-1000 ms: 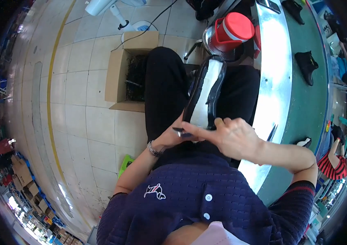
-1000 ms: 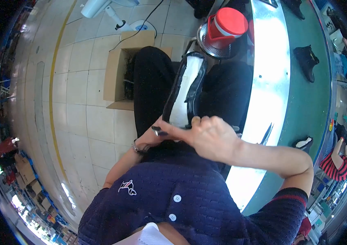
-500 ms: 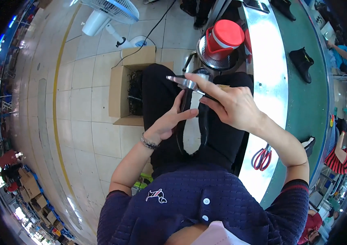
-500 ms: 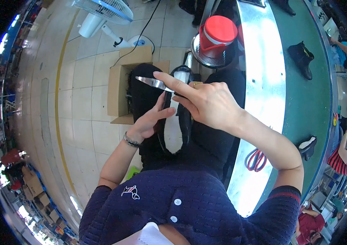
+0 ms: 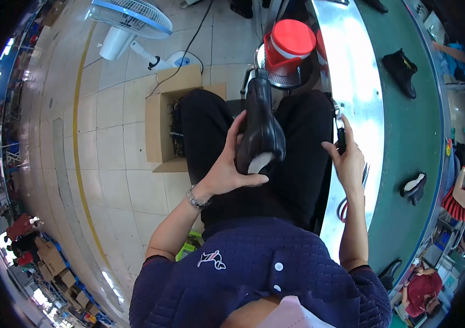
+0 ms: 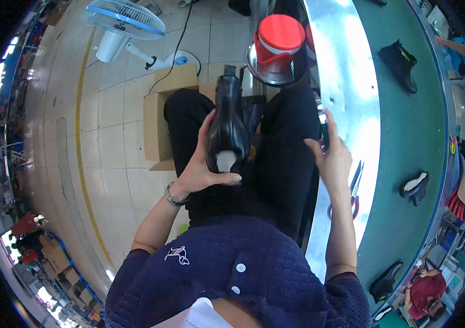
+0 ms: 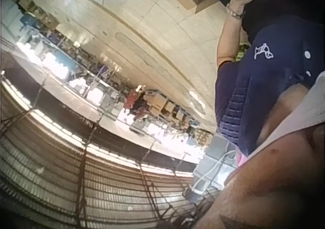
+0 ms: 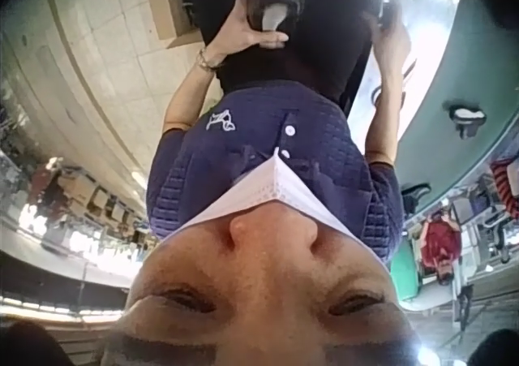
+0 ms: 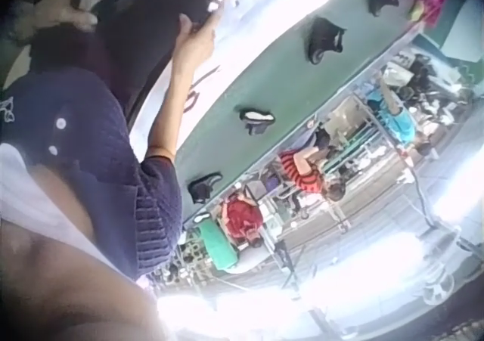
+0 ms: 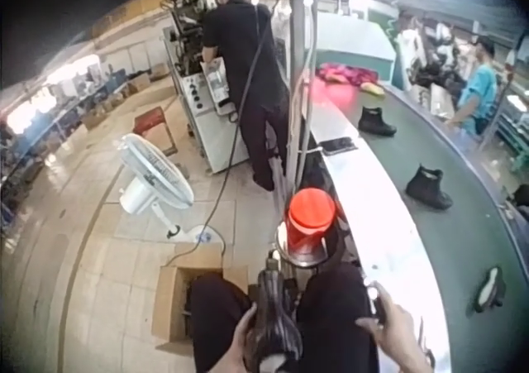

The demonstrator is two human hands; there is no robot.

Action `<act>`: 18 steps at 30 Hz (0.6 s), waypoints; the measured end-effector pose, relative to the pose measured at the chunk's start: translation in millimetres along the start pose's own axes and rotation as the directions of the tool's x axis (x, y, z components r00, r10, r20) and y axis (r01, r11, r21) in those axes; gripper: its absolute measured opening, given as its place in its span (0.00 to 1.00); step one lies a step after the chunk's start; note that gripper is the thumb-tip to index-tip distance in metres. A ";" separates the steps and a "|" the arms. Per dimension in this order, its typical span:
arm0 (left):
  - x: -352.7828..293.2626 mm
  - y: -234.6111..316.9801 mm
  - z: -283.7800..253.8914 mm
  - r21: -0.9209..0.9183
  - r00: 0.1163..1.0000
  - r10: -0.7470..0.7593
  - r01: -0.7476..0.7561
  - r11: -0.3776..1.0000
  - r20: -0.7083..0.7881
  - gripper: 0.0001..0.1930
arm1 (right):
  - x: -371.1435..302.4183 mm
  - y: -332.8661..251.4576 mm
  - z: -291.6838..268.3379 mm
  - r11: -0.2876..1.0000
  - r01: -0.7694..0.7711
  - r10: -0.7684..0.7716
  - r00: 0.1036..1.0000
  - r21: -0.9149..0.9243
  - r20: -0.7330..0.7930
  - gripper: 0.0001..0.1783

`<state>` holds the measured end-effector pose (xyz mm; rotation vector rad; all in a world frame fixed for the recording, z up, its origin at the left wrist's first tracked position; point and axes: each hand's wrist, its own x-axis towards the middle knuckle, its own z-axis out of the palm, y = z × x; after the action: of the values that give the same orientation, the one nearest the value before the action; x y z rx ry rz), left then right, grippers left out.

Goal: Trim and finish shoe components as part of an assembly line process.

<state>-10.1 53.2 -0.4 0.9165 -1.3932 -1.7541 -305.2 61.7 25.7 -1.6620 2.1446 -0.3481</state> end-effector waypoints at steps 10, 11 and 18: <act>2.3 -23.2 5.7 0.051 0.985 0.155 -0.159 0.986 0.070 0.66 | -19.1 47.4 15.6 0.981 0.144 -0.162 0.976 -0.130 -0.143 0.37; 1.6 -18.8 9.1 0.082 0.982 0.177 -0.181 0.980 0.059 0.66 | -23.2 36.1 13.0 0.957 0.266 -0.265 0.964 0.111 -0.028 0.42; 29.4 18.0 48.2 -0.302 0.868 -0.421 0.489 0.819 0.265 0.58 | -62.6 -15.2 7.6 0.426 0.051 -0.360 0.925 0.903 0.118 0.65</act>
<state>-64.5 48.0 22.5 0.9501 -0.9441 -2.4197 -275.4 118.5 35.7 -1.1776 1.1000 -1.0311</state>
